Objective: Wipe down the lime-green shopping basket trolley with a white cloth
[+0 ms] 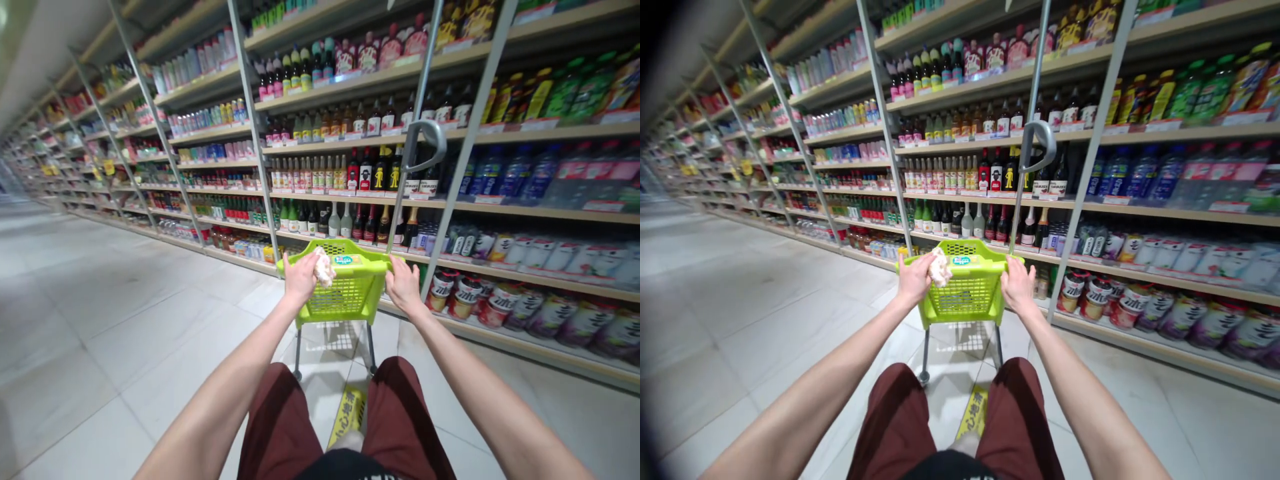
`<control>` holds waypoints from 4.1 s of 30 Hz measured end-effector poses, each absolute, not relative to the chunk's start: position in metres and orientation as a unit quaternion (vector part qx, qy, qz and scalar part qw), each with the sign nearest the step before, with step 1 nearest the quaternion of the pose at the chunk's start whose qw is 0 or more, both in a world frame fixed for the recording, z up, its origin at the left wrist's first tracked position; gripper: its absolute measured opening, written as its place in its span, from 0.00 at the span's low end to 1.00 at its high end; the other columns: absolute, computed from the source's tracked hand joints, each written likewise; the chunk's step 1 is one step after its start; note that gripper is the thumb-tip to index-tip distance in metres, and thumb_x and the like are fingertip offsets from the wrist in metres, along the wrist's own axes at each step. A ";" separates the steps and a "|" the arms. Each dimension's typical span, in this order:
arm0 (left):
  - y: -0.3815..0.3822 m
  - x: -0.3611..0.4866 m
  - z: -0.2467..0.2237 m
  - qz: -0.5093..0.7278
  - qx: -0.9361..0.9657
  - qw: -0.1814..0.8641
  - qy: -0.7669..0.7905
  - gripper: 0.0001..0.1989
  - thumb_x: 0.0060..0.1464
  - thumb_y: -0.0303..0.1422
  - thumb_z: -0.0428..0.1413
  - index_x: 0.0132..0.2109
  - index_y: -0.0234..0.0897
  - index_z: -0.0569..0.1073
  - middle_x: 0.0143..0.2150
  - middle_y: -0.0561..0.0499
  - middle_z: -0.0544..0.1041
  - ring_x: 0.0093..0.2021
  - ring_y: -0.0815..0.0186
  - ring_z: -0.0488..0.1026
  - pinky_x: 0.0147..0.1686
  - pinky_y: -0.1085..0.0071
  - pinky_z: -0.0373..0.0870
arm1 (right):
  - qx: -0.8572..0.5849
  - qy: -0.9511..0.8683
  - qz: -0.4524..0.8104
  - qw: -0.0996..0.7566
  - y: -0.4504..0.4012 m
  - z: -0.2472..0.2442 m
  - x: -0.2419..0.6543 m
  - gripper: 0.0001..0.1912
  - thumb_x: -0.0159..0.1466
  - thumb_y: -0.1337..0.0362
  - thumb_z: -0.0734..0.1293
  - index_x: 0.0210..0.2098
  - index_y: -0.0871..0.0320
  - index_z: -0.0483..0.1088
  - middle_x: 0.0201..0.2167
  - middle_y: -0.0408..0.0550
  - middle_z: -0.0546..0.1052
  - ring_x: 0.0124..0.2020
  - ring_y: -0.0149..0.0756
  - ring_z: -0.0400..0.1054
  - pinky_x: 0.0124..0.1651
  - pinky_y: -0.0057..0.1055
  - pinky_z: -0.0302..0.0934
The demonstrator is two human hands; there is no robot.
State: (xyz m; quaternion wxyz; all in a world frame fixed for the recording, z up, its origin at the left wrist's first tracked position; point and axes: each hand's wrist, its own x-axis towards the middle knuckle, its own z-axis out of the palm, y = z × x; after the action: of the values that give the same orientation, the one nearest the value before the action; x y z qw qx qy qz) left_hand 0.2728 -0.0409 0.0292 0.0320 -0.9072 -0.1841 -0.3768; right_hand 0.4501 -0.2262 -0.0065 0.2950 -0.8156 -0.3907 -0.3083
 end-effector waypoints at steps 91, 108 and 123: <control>-0.033 0.273 0.056 -0.276 -0.956 0.076 -0.070 0.17 0.48 0.30 0.48 0.47 0.42 0.67 0.52 0.49 0.69 0.53 0.60 0.64 0.60 0.50 0.40 | -0.824 -0.398 -0.285 0.287 -0.223 -0.003 0.444 0.19 0.61 0.67 0.54 0.52 0.59 0.61 0.54 0.54 0.64 0.58 0.44 0.51 0.57 0.57 0.35; -0.026 0.263 0.048 -0.310 -0.945 0.076 -0.065 0.18 0.47 0.29 0.49 0.48 0.41 0.65 0.53 0.47 0.69 0.54 0.57 0.63 0.59 0.47 0.35 | -0.803 -0.438 -0.301 0.270 -0.212 -0.006 0.436 0.19 0.62 0.67 0.53 0.52 0.59 0.62 0.54 0.54 0.65 0.58 0.44 0.51 0.57 0.56 0.37; -0.095 0.326 0.052 -0.332 -0.940 0.051 -0.058 0.16 0.49 0.33 0.49 0.47 0.37 0.66 0.49 0.44 0.71 0.51 0.57 0.65 0.58 0.45 0.40 | -0.789 -0.463 -0.305 0.265 -0.201 -0.005 0.427 0.20 0.61 0.68 0.53 0.52 0.60 0.61 0.53 0.53 0.65 0.57 0.42 0.54 0.57 0.51 0.39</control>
State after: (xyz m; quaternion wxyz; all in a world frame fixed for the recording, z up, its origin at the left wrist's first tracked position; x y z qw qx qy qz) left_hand 0.3259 -0.0949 0.0516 0.0507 -0.9401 -0.0581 -0.3322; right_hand 0.4269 -0.2011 -0.0046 0.2652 -0.7890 -0.4630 -0.3046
